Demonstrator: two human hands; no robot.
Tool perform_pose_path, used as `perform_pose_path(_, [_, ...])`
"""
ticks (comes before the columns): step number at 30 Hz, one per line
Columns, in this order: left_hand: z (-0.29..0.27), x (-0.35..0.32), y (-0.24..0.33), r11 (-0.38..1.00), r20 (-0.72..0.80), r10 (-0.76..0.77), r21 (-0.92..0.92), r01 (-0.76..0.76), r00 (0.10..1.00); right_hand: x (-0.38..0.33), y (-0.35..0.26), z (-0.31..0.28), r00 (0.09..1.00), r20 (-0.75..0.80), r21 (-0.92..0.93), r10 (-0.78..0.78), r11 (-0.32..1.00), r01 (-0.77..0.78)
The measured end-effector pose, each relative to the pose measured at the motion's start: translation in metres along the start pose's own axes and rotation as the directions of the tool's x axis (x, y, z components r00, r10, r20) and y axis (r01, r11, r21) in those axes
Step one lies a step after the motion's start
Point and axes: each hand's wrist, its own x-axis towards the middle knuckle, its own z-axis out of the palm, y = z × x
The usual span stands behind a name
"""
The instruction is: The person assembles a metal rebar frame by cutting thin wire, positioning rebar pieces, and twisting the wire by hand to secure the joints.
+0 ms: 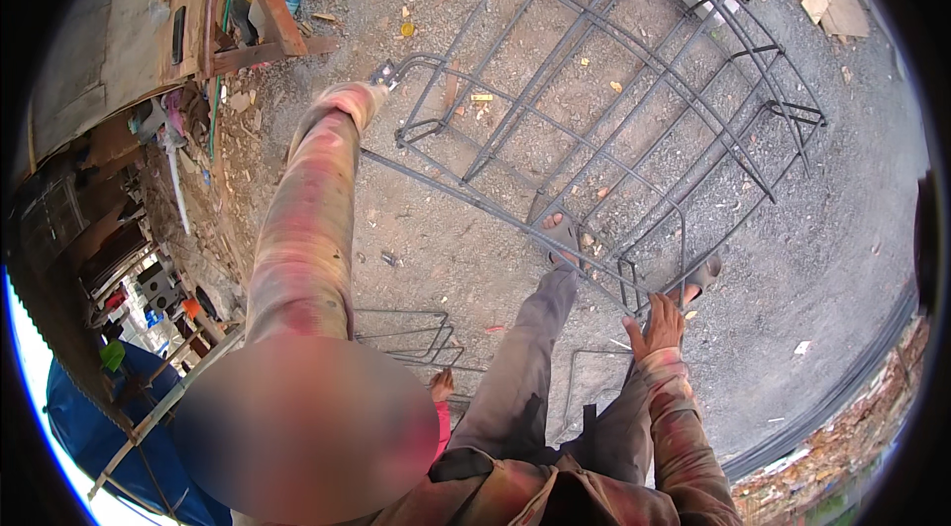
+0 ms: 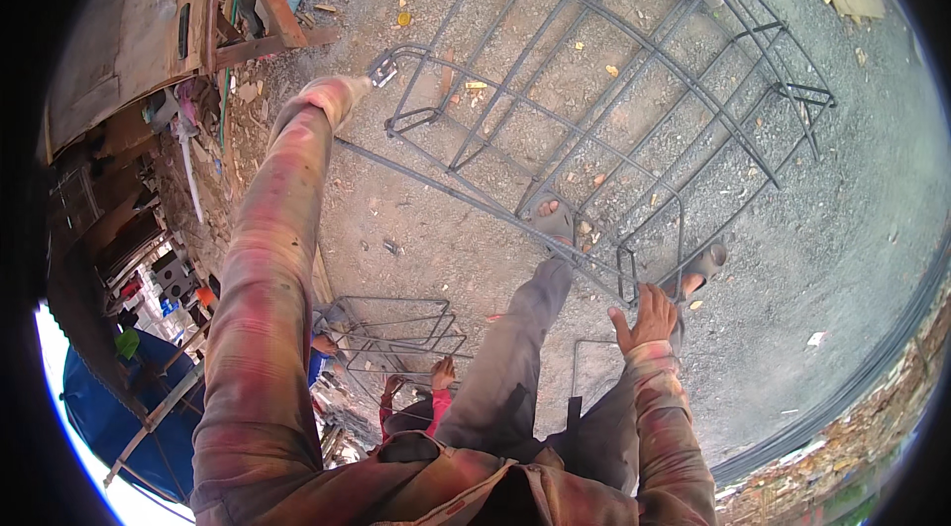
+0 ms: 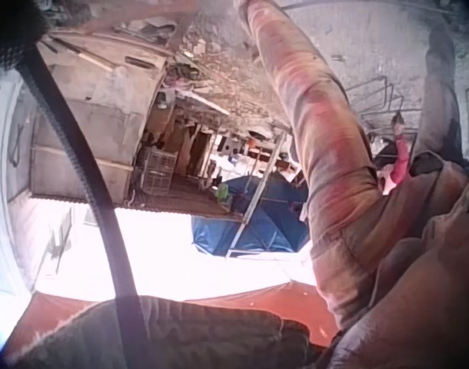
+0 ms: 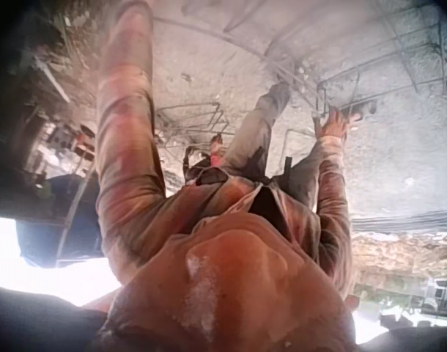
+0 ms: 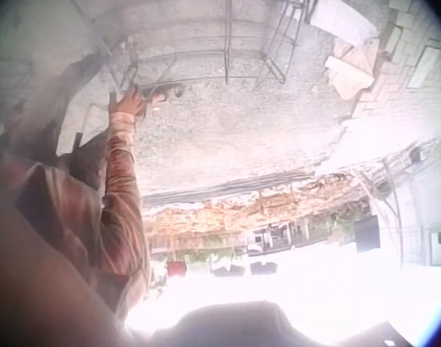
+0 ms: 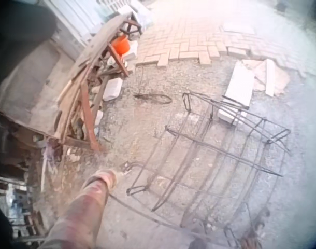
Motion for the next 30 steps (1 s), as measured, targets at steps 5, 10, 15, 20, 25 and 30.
perform_pose_path(5, [-0.010,-0.008,-0.004,0.852,0.217,0.121,-0.523,0.011,0.969,0.027,-0.019,0.031,0.997,0.080,0.148,0.023,0.988,-0.034])
perform_pose_path(10, [-0.024,-0.011,0.003,0.909,0.276,0.128,-0.416,-0.002,0.953,0.051,-0.029,0.036,0.991,0.113,0.040,0.068,0.997,-0.073])
perform_pose_path(15, [0.000,-0.001,-0.042,0.441,0.253,0.374,-0.895,0.069,0.892,0.073,-0.036,0.048,0.920,0.333,-0.044,0.209,0.977,-0.207])
perform_pose_path(20, [0.019,-0.044,-0.046,-0.158,-0.023,0.486,-0.985,0.062,0.873,0.064,-0.024,0.049,0.962,0.225,0.108,0.152,0.978,-0.180])
perform_pose_path(25, [0.042,-0.071,-0.029,-0.461,-0.193,0.419,-0.887,0.025,0.887,0.055,-0.029,0.018,0.982,0.172,0.268,0.084,0.955,-0.128])
perform_pose_path(30, [0.047,-0.066,-0.019,-0.473,-0.158,0.311,-0.881,0.008,0.937,0.074,-0.026,0.017,0.950,0.291,0.276,0.113,0.941,-0.197])
